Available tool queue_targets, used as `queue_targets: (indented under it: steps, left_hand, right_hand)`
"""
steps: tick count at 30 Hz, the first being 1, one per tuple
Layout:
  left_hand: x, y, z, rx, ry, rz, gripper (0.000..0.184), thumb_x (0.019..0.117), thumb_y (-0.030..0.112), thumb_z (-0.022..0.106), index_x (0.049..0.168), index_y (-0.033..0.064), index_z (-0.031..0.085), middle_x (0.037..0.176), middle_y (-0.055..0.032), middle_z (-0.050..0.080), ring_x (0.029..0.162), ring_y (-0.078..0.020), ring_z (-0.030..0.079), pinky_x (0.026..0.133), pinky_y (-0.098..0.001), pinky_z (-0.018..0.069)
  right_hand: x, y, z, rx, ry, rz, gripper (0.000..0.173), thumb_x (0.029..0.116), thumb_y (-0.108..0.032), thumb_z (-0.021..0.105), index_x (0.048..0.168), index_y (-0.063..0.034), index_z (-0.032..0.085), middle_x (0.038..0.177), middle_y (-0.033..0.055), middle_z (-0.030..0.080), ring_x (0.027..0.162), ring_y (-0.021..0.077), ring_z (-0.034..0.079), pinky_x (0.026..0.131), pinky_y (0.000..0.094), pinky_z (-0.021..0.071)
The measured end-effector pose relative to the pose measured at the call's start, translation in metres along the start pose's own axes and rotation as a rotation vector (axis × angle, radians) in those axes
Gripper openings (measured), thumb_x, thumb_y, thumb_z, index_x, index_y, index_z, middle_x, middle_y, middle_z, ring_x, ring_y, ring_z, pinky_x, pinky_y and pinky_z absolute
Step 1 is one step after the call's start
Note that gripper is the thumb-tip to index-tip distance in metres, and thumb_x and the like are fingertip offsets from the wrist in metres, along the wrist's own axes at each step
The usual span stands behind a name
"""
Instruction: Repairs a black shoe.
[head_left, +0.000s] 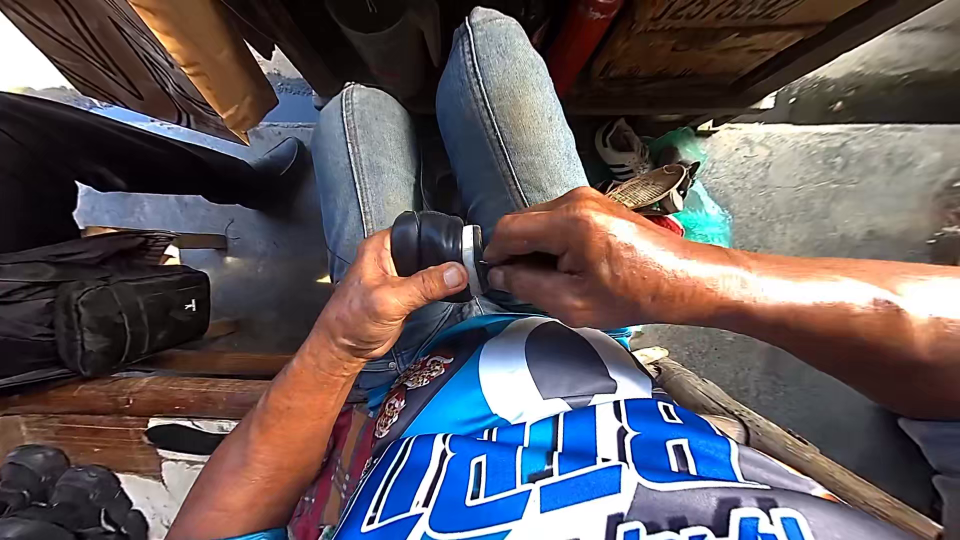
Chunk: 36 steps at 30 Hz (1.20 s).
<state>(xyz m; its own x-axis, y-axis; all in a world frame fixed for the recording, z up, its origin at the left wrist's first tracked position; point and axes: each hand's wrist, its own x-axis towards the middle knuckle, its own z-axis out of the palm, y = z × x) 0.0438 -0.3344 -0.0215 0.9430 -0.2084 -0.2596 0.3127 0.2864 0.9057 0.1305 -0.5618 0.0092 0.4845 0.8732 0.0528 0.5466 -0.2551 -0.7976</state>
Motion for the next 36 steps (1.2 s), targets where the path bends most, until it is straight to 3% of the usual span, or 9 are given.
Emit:
queue_targets:
  steps: [3,6,11,16,23,28,31,33,36]
  left_hand:
    - [-0.001,-0.002,-0.002,0.000,-0.015,-0.008,0.026,0.0893,0.007,0.073,0.113,0.0066,0.063,0.099,-0.0067,0.070,0.090,-0.0142,0.071,0.082,-0.0319,0.0615]
    - [-0.001,-0.003,-0.007,-0.086,-0.043,0.008,0.028,0.0872,0.011,0.078,0.112,0.0073,0.065,0.100,-0.0065,0.071,0.090,-0.0137,0.071,0.082,-0.0317,0.0612]
    - [-0.001,-0.011,-0.002,-0.333,-0.038,0.027,0.028,0.0864,0.012,0.081,0.112,0.0070,0.069,0.104,-0.0078,0.073,0.097,-0.0163,0.071,0.090,-0.0367,0.0601]
    - [0.002,-0.011,0.002,-0.398,-0.034,-0.012,0.020,0.0901,0.008,0.075,0.109,0.0064,0.071,0.103,-0.0087,0.073,0.098,-0.0166,0.071,0.091,-0.0376,0.0595]
    - [0.005,-0.007,0.012,-0.322,0.018,0.005,0.018,0.0914,0.005,0.072,0.109,0.0035,0.069,0.103,-0.0107,0.073,0.096,-0.0178,0.072,0.090,-0.0378,0.0604]
    - [0.010,-0.007,0.015,-0.285,-0.003,0.006,0.019,0.0914,0.005,0.073,0.110,0.0030,0.068,0.102,-0.0111,0.073,0.094,-0.0178,0.072,0.088,-0.0370,0.0611]
    - [0.004,-0.007,0.003,-0.166,-0.072,-0.008,0.034,0.0915,0.026,0.078,0.118,0.0075,0.067,0.107,-0.0071,0.072,0.100,-0.0153,0.070,0.091,-0.0349,0.0595]
    - [-0.008,-0.005,-0.013,0.002,-0.049,0.003,0.042,0.0951,0.046,0.070,0.121,0.0130,0.068,0.111,-0.0016,0.071,0.104,-0.0128,0.068,0.093,-0.0335,0.0579]
    - [-0.034,0.000,-0.055,0.209,0.193,0.104,0.037,0.1051,0.048,0.049,0.095,0.0215,0.072,0.112,0.0047,0.070,0.107,-0.0145,0.066,0.094,-0.0369,0.0564]
  right_hand:
    - [0.003,-0.003,0.005,-0.057,-0.010,0.007,0.015,0.0971,-0.016,0.055,0.086,-0.0138,0.064,0.071,-0.0054,0.056,0.063,0.0040,0.053,0.054,0.0249,0.0402]
    - [-0.001,-0.003,0.007,-0.061,0.044,-0.030,0.014,0.0942,-0.014,0.056,0.086,-0.0126,0.068,0.074,-0.0049,0.059,0.065,0.0038,0.056,0.054,0.0230,0.0445]
    - [-0.012,0.010,0.001,0.065,0.062,-0.060,0.017,0.0987,-0.015,0.058,0.096,-0.0062,0.072,0.082,-0.0022,0.064,0.073,0.0014,0.059,0.061,0.0179,0.0490]
    - [-0.018,0.014,-0.010,0.064,0.023,-0.025,0.023,0.1044,-0.022,0.055,0.107,-0.0062,0.071,0.093,-0.0011,0.066,0.085,0.0026,0.062,0.073,0.0202,0.0517]
    - [-0.021,0.018,-0.006,0.094,0.090,-0.099,0.016,0.1010,-0.011,0.058,0.097,-0.0014,0.071,0.085,0.0016,0.064,0.076,0.0043,0.060,0.064,0.0185,0.0503]
    - [-0.024,0.022,-0.008,0.097,0.089,-0.079,0.015,0.1006,-0.011,0.059,0.098,-0.0019,0.071,0.087,0.0013,0.066,0.076,0.0027,0.061,0.065,0.0176,0.0511]
    - [-0.024,0.026,-0.009,0.135,0.078,-0.072,0.017,0.1016,-0.013,0.060,0.101,-0.0019,0.072,0.089,0.0007,0.067,0.078,0.0023,0.062,0.067,0.0175,0.0527]
    - [-0.024,0.026,-0.011,0.124,0.074,-0.063,0.018,0.1027,-0.015,0.058,0.102,-0.0030,0.072,0.089,-0.0001,0.067,0.079,0.0015,0.061,0.068,0.0174,0.0518]
    - [-0.025,0.026,-0.013,0.097,0.063,-0.044,0.020,0.1042,-0.017,0.057,0.103,-0.0045,0.072,0.087,-0.0013,0.066,0.077,0.0005,0.060,0.066,0.0172,0.0501]
